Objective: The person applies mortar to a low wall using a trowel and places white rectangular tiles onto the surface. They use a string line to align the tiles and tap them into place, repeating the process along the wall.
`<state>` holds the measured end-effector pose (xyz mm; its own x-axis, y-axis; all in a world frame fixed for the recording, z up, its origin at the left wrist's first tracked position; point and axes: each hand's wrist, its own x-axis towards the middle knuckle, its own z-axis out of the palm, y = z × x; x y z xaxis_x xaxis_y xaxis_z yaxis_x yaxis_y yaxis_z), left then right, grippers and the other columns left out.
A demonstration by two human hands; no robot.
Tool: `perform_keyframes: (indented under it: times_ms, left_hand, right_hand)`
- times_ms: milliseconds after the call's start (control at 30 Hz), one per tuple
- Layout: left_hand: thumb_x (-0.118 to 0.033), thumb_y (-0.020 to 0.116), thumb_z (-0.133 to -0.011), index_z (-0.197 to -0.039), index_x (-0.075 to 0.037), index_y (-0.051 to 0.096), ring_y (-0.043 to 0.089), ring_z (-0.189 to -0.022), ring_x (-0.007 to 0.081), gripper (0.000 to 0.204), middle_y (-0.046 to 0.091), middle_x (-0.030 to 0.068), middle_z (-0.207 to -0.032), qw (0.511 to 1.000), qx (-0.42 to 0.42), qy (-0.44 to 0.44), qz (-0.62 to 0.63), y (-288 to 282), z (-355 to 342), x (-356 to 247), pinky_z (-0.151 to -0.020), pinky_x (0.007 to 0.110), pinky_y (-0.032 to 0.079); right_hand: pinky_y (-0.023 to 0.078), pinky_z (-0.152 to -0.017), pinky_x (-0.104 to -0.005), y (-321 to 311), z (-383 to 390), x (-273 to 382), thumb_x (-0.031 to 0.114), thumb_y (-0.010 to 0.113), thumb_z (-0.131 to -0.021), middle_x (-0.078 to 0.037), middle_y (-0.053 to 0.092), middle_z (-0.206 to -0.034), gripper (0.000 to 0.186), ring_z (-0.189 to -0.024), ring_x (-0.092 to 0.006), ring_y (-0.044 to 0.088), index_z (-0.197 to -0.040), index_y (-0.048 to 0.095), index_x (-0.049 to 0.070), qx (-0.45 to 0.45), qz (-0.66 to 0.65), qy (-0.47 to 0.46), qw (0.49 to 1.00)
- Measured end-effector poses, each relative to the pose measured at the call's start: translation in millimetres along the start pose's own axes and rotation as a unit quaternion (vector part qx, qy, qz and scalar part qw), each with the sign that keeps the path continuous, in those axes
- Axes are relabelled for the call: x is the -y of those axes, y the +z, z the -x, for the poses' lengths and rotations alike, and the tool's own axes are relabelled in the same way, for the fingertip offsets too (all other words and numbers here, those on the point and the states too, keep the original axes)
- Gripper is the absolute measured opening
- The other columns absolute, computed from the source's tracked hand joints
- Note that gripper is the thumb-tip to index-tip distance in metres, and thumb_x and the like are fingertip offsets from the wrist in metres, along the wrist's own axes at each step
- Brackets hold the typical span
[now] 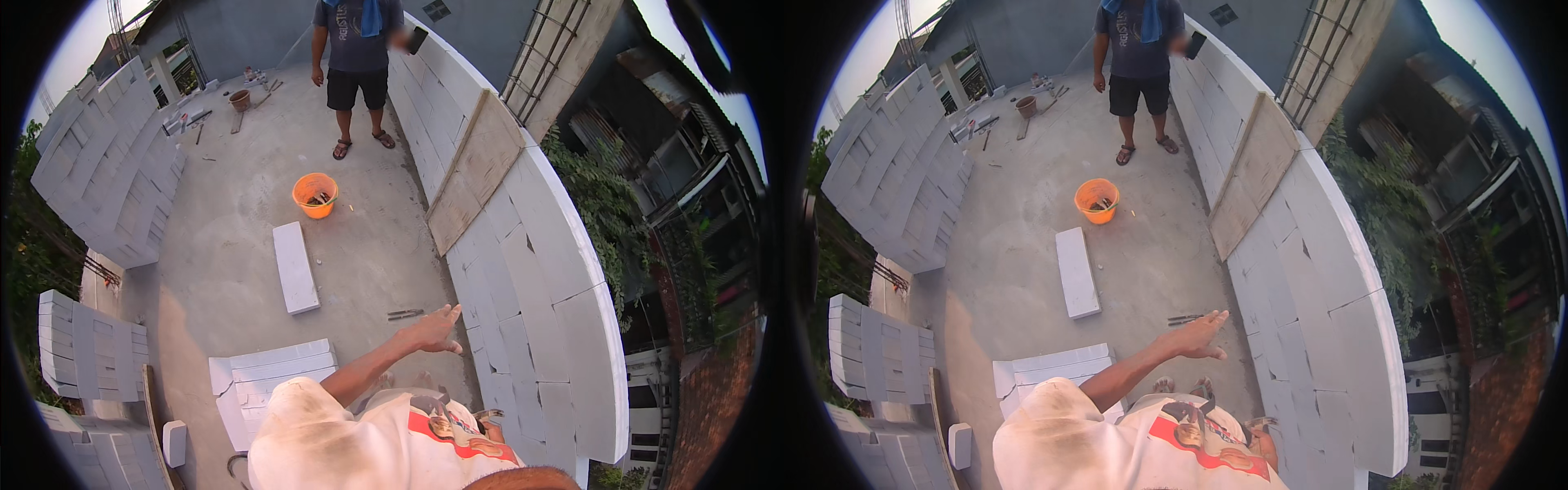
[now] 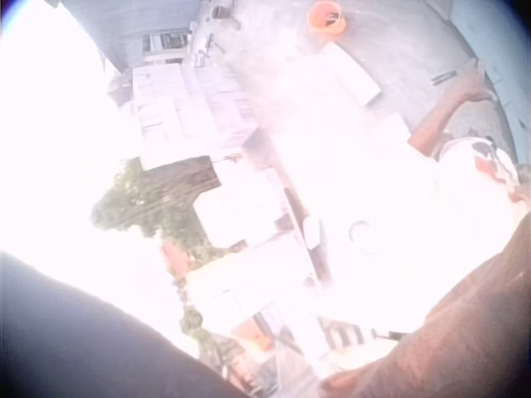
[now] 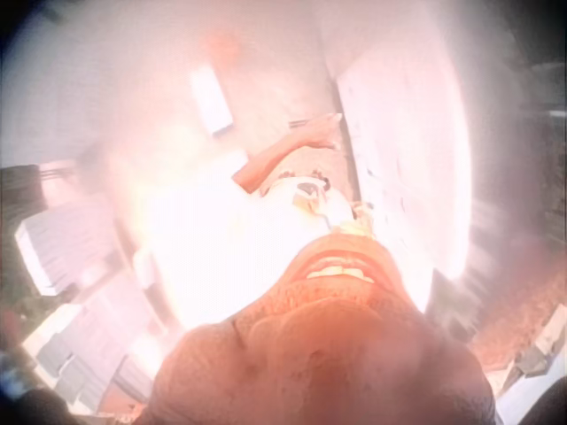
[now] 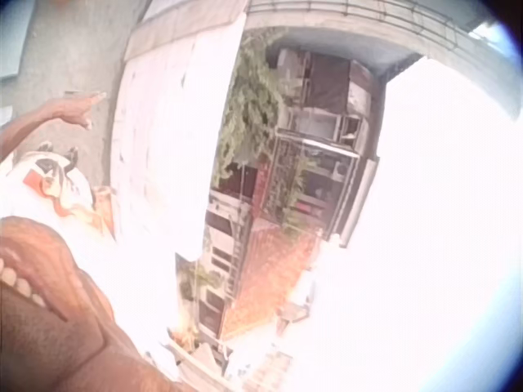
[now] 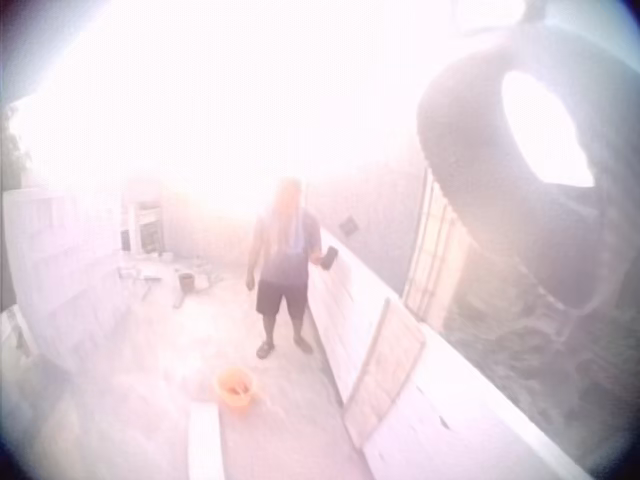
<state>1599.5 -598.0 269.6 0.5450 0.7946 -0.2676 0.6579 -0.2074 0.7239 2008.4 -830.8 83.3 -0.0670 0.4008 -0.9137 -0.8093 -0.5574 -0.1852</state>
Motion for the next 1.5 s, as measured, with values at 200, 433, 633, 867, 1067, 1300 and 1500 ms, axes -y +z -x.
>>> perform_keyframes:
  times_ms: [200,433,633,867,1067,1300,1500]
  left_hand:
    - [-0.075,0.073,-0.085,-0.17,-0.004,-0.001,0.003,-0.163,0.0448,0.133,0.001,0.0276,-0.175,0.501,-0.785,0.206,-0.3,-306.7,127.8,-97.9,-0.129,0.062,0.012]
    - [-0.011,0.071,-0.103,-0.121,0.007,0.068,0.074,-0.089,0.0193,0.026,0.075,0.0154,-0.103,0.435,-0.805,0.397,-0.068,-335.4,136.6,-139.1,-0.08,0.029,0.062]
    - [-0.023,0.079,-0.098,-0.095,0.0,0.077,0.063,-0.067,0.011,0.023,0.073,0.008,-0.077,0.91,-0.406,-0.003,0.085,-83.9,-2.4,6.2,-0.064,0.029,0.052]
    - [-0.044,0.065,-0.092,-0.109,0.003,0.076,0.078,-0.09,0.0385,0.051,0.077,0.0269,-0.097,0.857,0.468,-0.202,-0.073,256.0,141.8,216.8,-0.088,0.047,0.06]
    - [-0.037,0.068,-0.086,-0.104,-0.005,0.079,0.078,-0.095,0.0367,0.039,0.078,0.0226,-0.098,0.812,0.513,-0.198,-0.197,274.3,223.5,264.0,-0.089,0.046,0.06]
    - [-0.024,0.068,-0.081,-0.099,-0.01,0.082,0.077,-0.094,0.0362,0.028,0.08,0.017,-0.096,0.925,0.259,0.021,-0.278,235.3,94.2,244.8,-0.086,0.043,0.06]
    - [-0.019,0.064,-0.085,-0.097,0.0,0.076,0.069,-0.072,0.0183,0.026,0.074,0.0106,-0.078,0.987,0.122,-0.095,-0.033,316.0,4.7,35.2,-0.068,0.034,0.054]
  right_hand:
    - [0.056,-0.053,-0.0288,-29.9,14.2,-9.1,0.015,0.06,-0.098,-0.008,0.06,-0.078,0.024,-0.058,-0.0165,0.061,-0.111,0.054,-0.004,-0.039,0.139,-0.011,0.989]
    - [0.057,-0.053,-0.0304,-93.2,65.6,-54.6,0.016,0.062,-0.097,-0.009,0.062,-0.079,0.027,-0.058,-0.0177,0.063,-0.112,0.054,-0.004,-0.114,0.401,-0.056,0.907]
    - [0.057,-0.054,-0.0317,-145.7,135.3,-141.4,0.018,0.063,-0.097,-0.01,0.064,-0.079,0.029,-0.059,-0.0188,0.064,-0.113,0.055,-0.005,-0.223,0.496,-0.024,0.839]
    - [0.057,-0.054,-0.0333,-191.4,191.9,-291.1,0.02,0.065,-0.096,-0.011,0.066,-0.08,0.032,-0.06,-0.02,0.066,-0.115,0.055,-0.005,-0.307,0.452,0.054,0.836]
    - [0.058,-0.054,-0.0346,-225.4,221.8,-371.3,0.022,0.066,-0.096,-0.012,0.067,-0.08,0.035,-0.061,-0.021,0.068,-0.116,0.056,-0.006,-0.331,0.401,0.077,0.851]
    - [0.058,-0.055,-0.0362,-289.7,213.3,-407.8,0.023,0.067,-0.096,-0.013,0.069,-0.081,0.038,-0.061,-0.0222,0.07,-0.117,0.057,-0.006,-0.317,0.368,0.061,0.872]
    - [0.059,-0.055,-0.0376,-373.4,202.8,-412.7,0.025,0.069,-0.095,-0.013,0.071,-0.081,0.041,-0.062,-0.0233,0.072,-0.118,0.057,-0.007,-0.293,0.39,0.036,0.872]
